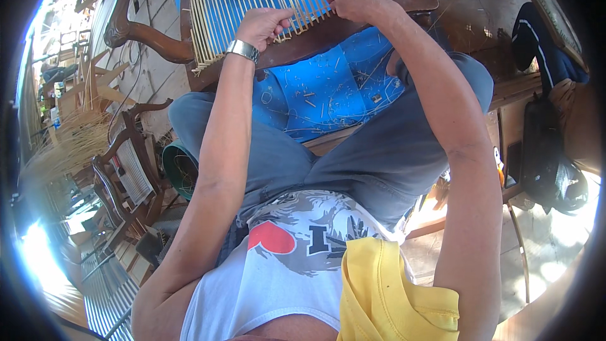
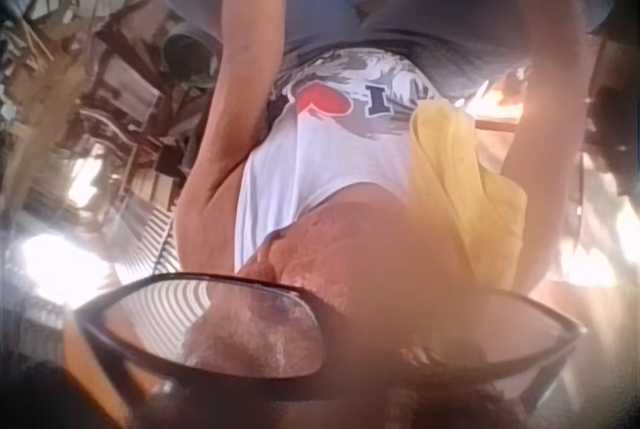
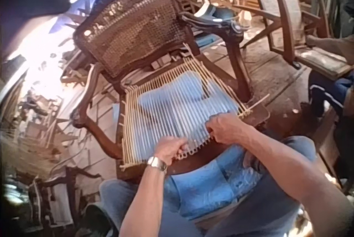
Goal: Weaving or repairing the seat of a wooden chair frame using thin cording.
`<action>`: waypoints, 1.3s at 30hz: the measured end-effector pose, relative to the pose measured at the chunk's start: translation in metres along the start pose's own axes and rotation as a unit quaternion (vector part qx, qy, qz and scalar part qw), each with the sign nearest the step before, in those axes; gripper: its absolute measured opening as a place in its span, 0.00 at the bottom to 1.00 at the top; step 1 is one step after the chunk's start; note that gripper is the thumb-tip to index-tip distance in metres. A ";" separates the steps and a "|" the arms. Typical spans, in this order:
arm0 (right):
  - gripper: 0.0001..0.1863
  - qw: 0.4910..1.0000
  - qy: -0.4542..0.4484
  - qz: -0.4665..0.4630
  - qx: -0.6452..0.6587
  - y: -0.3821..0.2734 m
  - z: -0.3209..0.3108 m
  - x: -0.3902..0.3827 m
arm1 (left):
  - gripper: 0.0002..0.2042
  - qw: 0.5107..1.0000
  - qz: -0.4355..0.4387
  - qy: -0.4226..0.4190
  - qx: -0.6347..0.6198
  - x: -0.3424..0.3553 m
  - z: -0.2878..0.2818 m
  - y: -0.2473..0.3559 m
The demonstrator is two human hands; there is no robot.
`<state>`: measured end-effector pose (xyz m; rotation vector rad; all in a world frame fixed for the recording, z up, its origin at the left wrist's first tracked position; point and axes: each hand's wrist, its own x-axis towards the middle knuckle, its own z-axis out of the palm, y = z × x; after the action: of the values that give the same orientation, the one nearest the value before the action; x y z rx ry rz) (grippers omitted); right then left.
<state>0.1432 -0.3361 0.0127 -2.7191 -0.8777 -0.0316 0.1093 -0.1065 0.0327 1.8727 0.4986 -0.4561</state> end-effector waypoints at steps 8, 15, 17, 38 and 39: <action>0.06 0.998 -0.016 0.013 0.060 -0.002 -0.002 0.004 | 0.07 0.992 -0.009 -0.094 -0.078 0.002 -0.019 -0.007; 0.03 0.999 0.021 -0.037 -0.008 -0.002 0.006 0.003 | 0.10 0.989 0.074 -0.064 0.111 -0.007 -0.013 -0.003; 0.05 0.999 0.007 -0.016 0.027 -0.005 0.002 0.004 | 0.10 0.980 0.091 -0.037 0.173 -0.006 -0.013 -0.003; 0.05 0.998 -0.027 -0.051 -0.031 -0.019 -0.017 -0.010 | 0.10 0.871 0.132 0.015 0.473 -0.057 -0.124 -0.031; 0.05 0.998 -0.029 -0.053 -0.033 -0.014 -0.019 -0.011 | 0.10 0.884 0.133 0.035 0.448 -0.057 -0.123 -0.034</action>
<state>0.1272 -0.3370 0.0335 -2.7435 -1.0532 -0.0037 0.0521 0.0127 0.0781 2.8096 0.0393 -0.4722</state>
